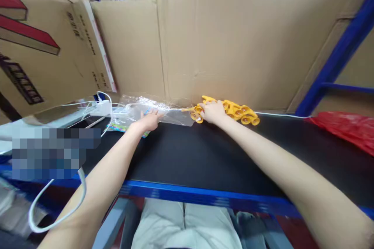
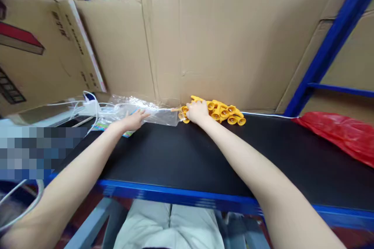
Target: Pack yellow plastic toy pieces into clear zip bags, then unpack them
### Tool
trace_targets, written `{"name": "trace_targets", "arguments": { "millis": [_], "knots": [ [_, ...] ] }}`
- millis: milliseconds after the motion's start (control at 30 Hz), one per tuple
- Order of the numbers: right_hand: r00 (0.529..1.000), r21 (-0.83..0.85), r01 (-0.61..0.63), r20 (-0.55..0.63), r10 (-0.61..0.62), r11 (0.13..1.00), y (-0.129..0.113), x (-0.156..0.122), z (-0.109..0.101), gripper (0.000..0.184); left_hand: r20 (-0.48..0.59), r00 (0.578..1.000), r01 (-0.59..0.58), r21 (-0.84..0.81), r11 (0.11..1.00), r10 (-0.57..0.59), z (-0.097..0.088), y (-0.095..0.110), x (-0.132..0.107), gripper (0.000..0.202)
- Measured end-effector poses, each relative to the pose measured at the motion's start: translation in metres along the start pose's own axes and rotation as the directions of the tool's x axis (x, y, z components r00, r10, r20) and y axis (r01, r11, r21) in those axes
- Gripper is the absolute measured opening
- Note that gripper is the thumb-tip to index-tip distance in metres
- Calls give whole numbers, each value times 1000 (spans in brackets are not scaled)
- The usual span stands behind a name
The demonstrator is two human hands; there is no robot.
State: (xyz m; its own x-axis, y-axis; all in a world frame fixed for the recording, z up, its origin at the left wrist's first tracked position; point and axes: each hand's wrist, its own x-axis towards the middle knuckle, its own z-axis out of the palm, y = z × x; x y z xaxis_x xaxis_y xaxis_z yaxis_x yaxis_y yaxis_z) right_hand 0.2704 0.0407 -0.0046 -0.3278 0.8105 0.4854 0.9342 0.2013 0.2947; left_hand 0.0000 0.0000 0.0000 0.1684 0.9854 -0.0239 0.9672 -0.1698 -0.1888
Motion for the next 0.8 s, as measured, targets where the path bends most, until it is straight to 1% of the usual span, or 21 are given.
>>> {"name": "trace_targets", "arguments": {
  "millis": [100, 200, 300, 400, 500, 633, 800],
  "knots": [
    [1000, 7, -26, 10, 26, 1000, 1, 0, -1, 36, 76, 997, -30, -22, 999, 32, 3, 2, 1, 73],
    [997, 18, -69, 29, 69, 997, 6, 1, -2, 37, 119, 992, -40, -46, 998, 45, 7, 0, 3, 74],
    [993, 35, -111, 42, 110, 993, 12, 2, -4, 40, 119, 993, -9, -47, 999, 15, 7, -3, 5, 75],
    [989, 49, -135, 65, 132, 990, 18, 1, -4, 41, 113, 993, 29, -47, 998, -23, 3, -5, 3, 74],
    [985, 79, -159, 87, 152, 984, 24, -2, -3, 42, 114, 992, 53, -30, 998, -50, -1, -8, 1, 70],
    [977, 158, -199, 111, 183, 967, 30, -5, -4, 44, 127, 987, 98, 12, 995, -98, -1, -16, 3, 63],
    [975, 181, -210, 115, 191, 961, 34, -7, -5, 43, 128, 981, 151, -22, 988, -148, 1, -24, 9, 58]
  ]
}}
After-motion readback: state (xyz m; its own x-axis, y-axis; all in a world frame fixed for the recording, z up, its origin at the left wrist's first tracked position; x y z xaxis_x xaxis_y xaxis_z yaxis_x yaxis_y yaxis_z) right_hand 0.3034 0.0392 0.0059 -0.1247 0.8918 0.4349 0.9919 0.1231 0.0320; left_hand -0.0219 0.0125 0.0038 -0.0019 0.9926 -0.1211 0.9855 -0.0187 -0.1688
